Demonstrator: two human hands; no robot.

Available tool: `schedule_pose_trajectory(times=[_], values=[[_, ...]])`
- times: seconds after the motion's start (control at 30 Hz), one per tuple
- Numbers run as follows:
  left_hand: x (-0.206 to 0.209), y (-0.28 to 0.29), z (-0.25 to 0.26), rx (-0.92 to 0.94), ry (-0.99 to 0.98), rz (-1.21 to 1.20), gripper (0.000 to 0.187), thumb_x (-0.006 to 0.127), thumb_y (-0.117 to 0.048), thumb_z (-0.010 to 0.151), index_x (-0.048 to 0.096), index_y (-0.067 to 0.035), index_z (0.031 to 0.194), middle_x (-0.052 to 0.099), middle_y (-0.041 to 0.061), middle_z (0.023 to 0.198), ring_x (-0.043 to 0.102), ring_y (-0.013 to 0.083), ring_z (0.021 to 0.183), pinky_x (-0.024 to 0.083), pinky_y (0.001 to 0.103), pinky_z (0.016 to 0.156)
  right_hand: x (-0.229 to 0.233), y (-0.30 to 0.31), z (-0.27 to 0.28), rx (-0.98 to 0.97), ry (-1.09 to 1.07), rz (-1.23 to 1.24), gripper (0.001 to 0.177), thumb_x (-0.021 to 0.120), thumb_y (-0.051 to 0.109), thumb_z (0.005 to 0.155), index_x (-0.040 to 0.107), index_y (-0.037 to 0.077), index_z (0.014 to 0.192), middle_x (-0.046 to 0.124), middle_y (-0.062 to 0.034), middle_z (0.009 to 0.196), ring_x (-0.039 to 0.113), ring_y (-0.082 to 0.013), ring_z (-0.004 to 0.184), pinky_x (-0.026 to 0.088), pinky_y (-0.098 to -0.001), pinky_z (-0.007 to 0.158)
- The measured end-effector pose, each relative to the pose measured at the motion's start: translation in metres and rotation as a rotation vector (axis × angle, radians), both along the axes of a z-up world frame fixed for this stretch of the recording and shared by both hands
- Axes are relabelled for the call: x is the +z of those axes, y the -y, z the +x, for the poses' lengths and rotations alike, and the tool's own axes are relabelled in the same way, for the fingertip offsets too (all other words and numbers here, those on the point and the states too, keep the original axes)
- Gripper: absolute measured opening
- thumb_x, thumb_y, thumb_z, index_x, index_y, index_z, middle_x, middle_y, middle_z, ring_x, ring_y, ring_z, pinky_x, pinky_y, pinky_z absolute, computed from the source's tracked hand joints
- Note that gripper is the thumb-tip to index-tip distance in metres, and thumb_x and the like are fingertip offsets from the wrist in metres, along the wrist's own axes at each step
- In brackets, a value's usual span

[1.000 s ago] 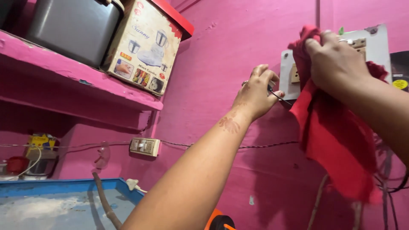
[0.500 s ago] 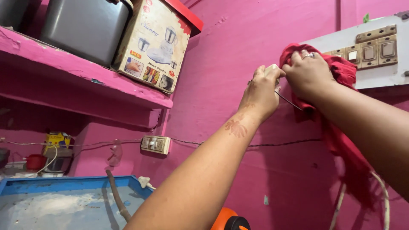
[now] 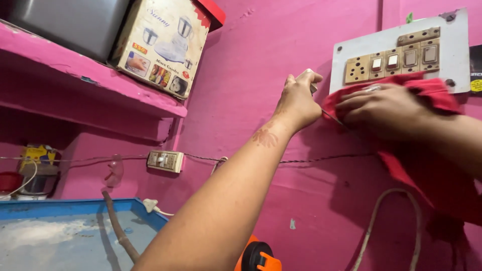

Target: The person uses a red cloth to wipe two wall-mounted electrical switchboards in a pink-walled room. They clean around the switches and sockets, then plug a white plug into one switchboard and continue wiping the surrounding area.

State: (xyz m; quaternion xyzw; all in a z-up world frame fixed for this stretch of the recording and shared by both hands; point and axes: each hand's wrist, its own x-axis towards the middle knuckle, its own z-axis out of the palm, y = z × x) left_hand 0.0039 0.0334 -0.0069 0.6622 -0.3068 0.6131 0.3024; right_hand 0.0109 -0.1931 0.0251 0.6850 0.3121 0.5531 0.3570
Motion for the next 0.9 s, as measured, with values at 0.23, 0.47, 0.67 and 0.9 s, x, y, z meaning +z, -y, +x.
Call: schedule_pose_trajectory(times=[0.23,0.47,0.67,0.9], values=[[0.006,0.005,0.005,-0.108,-0.033,-0.026,0.055,0.057,0.000,0.069,0.063,-0.008,0.123,0.071,0.013,0.106,0.059,0.0310,0.114,0.049,0.040,0.100,0.003,0.050,-0.024,0.090,0.168,0.151,0.030,0.073,0.021,0.080,0.080,0.035,0.106,0.070,0.0180,0.128,0.068,-0.0042,0.115,0.057,-0.0302,0.087],[0.022,0.013,0.012,-0.223,-0.030,-0.036,0.052,0.051,-0.004,0.077,0.066,-0.007,0.127,0.074,0.016,0.108,0.069,0.0283,0.104,0.053,0.037,0.094,0.003,-0.002,-0.005,0.299,0.148,0.017,0.024,0.070,0.017,0.080,0.081,0.025,0.100,0.074,0.0083,0.121,0.069,-0.0135,0.114,0.056,-0.0357,0.091],[0.016,0.024,0.004,-0.447,-0.177,-0.094,0.053,0.055,-0.017,0.079,0.065,-0.005,0.130,0.077,0.013,0.103,0.073,0.0230,0.096,0.056,0.034,0.087,0.008,0.039,-0.037,0.198,0.037,0.111,0.029,0.072,0.013,0.078,0.082,0.026,0.101,0.074,0.0086,0.121,0.070,-0.0115,0.110,0.056,-0.0352,0.094],[0.012,0.028,0.002,-0.296,-0.033,-0.108,0.052,0.068,-0.022,0.075,0.072,-0.010,0.125,0.079,0.009,0.100,0.076,0.0181,0.095,0.058,0.032,0.089,0.015,0.088,-0.027,0.255,0.244,0.390,0.021,0.072,0.014,0.082,0.083,0.023,0.098,0.078,0.0064,0.105,0.074,-0.0084,0.096,0.061,-0.0247,0.088]])
